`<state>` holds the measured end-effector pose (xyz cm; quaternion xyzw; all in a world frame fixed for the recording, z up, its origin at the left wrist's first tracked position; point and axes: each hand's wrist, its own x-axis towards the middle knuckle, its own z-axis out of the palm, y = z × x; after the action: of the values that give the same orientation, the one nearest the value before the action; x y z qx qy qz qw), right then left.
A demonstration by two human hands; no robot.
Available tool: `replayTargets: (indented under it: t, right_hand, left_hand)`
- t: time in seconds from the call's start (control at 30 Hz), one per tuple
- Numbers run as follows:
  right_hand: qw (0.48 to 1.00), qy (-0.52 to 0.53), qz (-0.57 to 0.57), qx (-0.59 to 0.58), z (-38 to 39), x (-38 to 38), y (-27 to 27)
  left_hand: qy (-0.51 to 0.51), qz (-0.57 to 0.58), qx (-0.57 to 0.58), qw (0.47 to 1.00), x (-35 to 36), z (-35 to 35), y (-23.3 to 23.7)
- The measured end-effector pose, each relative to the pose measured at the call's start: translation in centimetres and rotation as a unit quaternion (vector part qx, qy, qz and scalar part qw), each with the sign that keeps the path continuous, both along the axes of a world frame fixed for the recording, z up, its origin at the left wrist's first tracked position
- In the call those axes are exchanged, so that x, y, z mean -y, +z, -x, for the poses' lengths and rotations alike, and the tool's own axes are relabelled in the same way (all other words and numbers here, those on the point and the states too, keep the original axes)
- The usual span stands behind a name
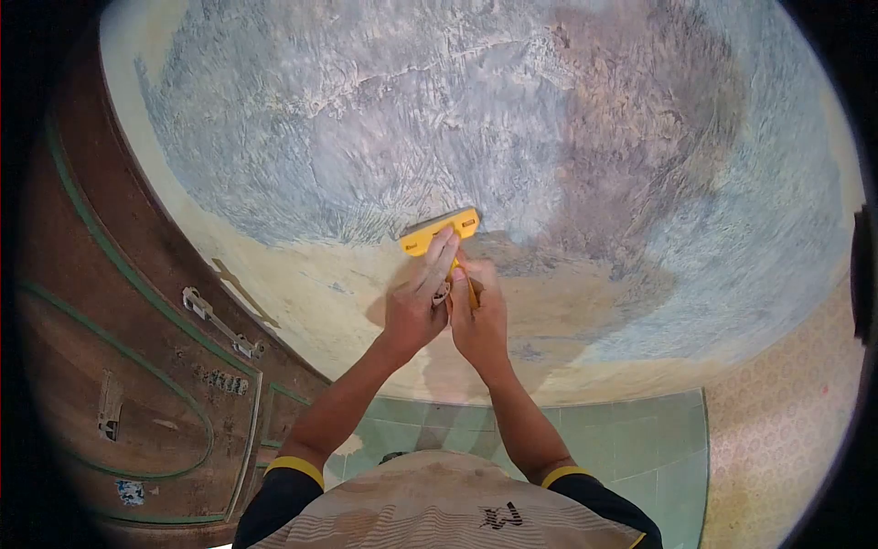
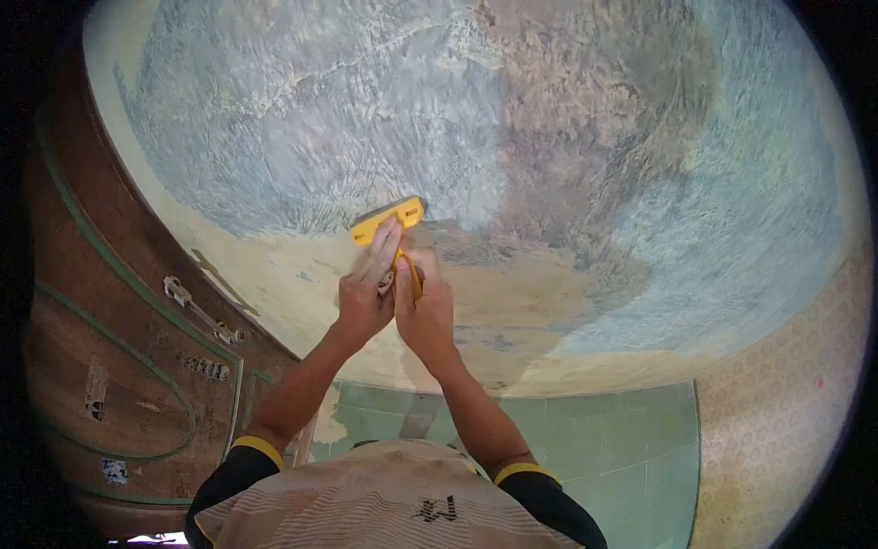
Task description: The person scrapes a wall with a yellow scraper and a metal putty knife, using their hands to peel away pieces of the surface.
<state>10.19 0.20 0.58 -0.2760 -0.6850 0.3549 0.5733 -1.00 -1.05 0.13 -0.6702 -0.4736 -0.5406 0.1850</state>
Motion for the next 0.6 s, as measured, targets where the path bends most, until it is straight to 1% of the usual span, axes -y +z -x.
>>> replayTargets:
  t: [0.03,0.07,0.13,0.17,0.23,0.33,0.47,0.53,0.57,0.6]
  right_hand:
    - [0.997,0.042,0.071,-0.006,-0.1,-0.2,-0.1]
    - [0.997,0.040,0.071,-0.005,0.2,-0.4,-0.2]
    - [0.999,-0.033,-0.025,-0.017,1.2,-0.1,-0.4]
    - [0.999,-0.034,-0.028,-0.018,1.0,-0.3,-0.2]
    - [1.000,0.001,0.026,-0.003,0.4,0.1,-0.3]
    - [0.999,0.005,-0.003,-0.034,1.4,-0.8,-0.2]
    - [0.999,-0.003,-0.014,-0.030,0.9,-0.1,-0.1]
    - [0.992,0.068,0.104,-0.036,0.2,0.5,1.1]
    - [0.992,0.067,0.104,-0.035,0.6,0.3,0.9]
    - [0.997,0.034,0.043,-0.049,1.3,0.3,0.4]
  left_hand:
    - [-0.001,-0.004,0.000,1.000,-0.5,0.3,0.2]
    - [0.000,-0.011,-0.002,1.000,-0.8,0.8,0.5]
    - [0.002,-0.009,-0.013,1.000,-0.7,1.2,0.4]
    - [0.000,-0.013,-0.014,1.000,-0.6,1.0,0.6]
    - [0.004,0.012,-0.003,1.000,0.5,0.3,0.6]
    - [-0.010,-0.017,0.000,1.000,-0.6,1.2,1.6]
    - [-0.004,-0.013,-0.016,1.000,0.3,0.6,1.3]
    - [-0.003,-0.018,-0.018,1.000,-0.1,1.0,1.2]
    - [-0.004,-0.021,-0.019,1.000,-0.3,1.0,1.3]
    - [-0.009,-0.023,-0.020,0.999,-0.4,1.4,1.5]
